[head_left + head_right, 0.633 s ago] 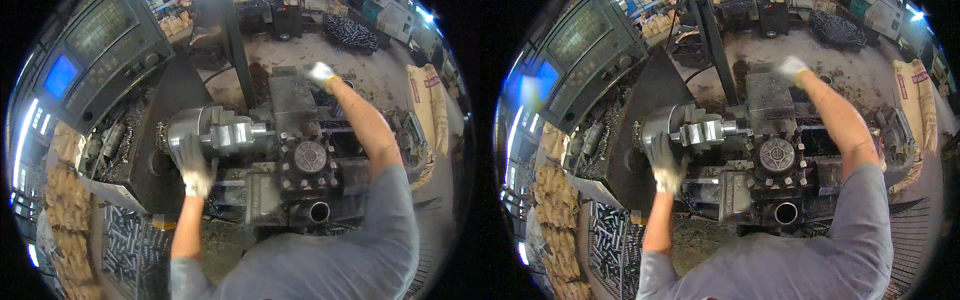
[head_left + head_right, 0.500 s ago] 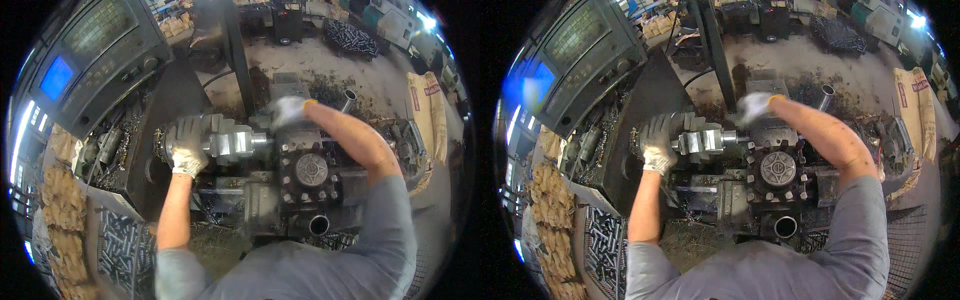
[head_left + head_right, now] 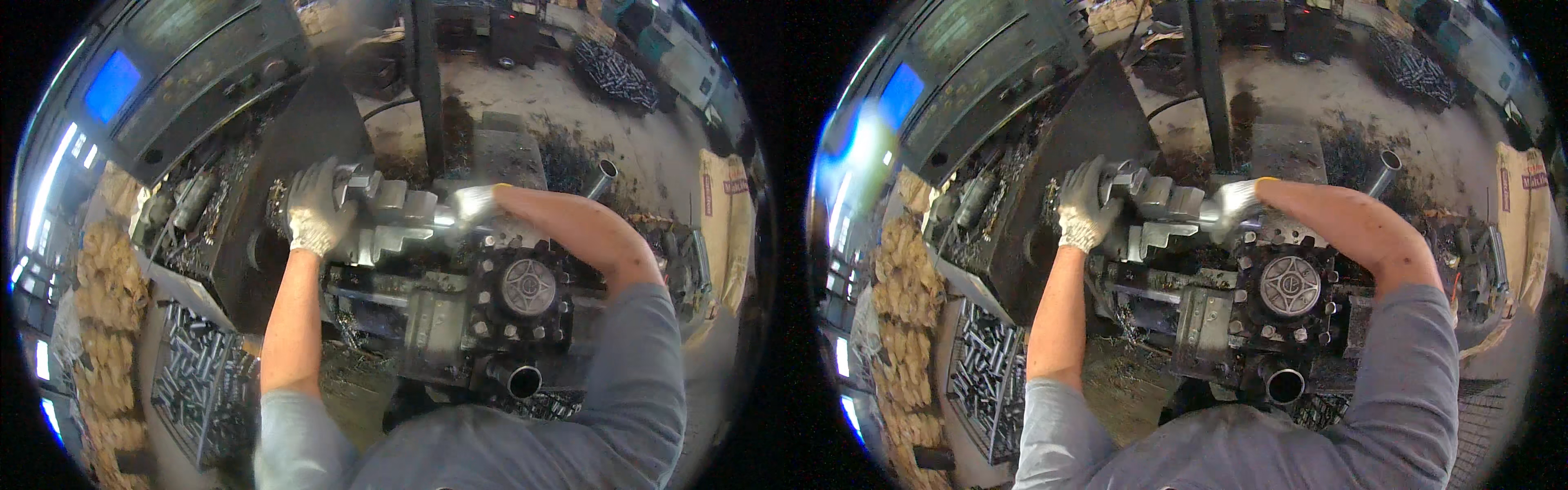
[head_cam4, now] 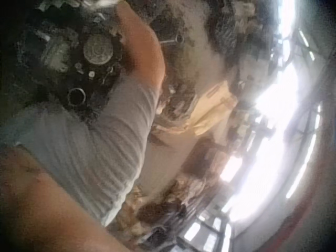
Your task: The person repeatedly loads cylindrical metal blanks into a lathe chuck, operates the machine controls, and removes finished parts, placing them into a wire basket. The cycle of loading, machining, and unloading is repeated continuously.
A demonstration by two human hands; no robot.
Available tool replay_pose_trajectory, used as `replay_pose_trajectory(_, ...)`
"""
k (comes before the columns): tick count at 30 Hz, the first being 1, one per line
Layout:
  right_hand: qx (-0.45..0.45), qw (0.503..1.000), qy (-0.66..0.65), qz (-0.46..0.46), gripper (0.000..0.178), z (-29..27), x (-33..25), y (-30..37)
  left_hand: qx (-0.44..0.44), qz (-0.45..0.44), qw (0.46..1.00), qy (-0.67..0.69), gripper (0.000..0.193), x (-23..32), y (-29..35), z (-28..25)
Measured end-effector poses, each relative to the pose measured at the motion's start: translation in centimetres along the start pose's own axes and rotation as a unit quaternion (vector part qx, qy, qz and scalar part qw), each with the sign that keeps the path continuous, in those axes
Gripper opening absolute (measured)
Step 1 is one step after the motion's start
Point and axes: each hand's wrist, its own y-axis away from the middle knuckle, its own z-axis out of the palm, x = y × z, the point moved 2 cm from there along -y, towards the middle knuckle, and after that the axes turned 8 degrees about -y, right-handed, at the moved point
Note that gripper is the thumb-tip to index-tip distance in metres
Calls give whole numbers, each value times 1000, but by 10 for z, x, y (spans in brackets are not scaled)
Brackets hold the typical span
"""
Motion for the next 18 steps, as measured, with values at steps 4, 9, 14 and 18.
replay_pose_trajectory(4, 89, 946, 294, 106, 33, 0, 8, 75, 10, -11, 1000, -8, 79, 3, 2, -5)
replay_pose_trajectory(9, 380, 873, 184, 245, 61, -10, -57, 201, -35, -35, 999, -1, 81, -1, -4, -15)
replay_pose_trajectory(14, 584, 787, -67, 186, 71, 45, -211, 259, 33, -10, 974, 222, 72, 31, 27, -66)
replay_pose_trajectory(18, 490, 775, -391, 82, 49, 132, -279, 220, -116, -5, 756, 644, 67, 117, 125, -89)
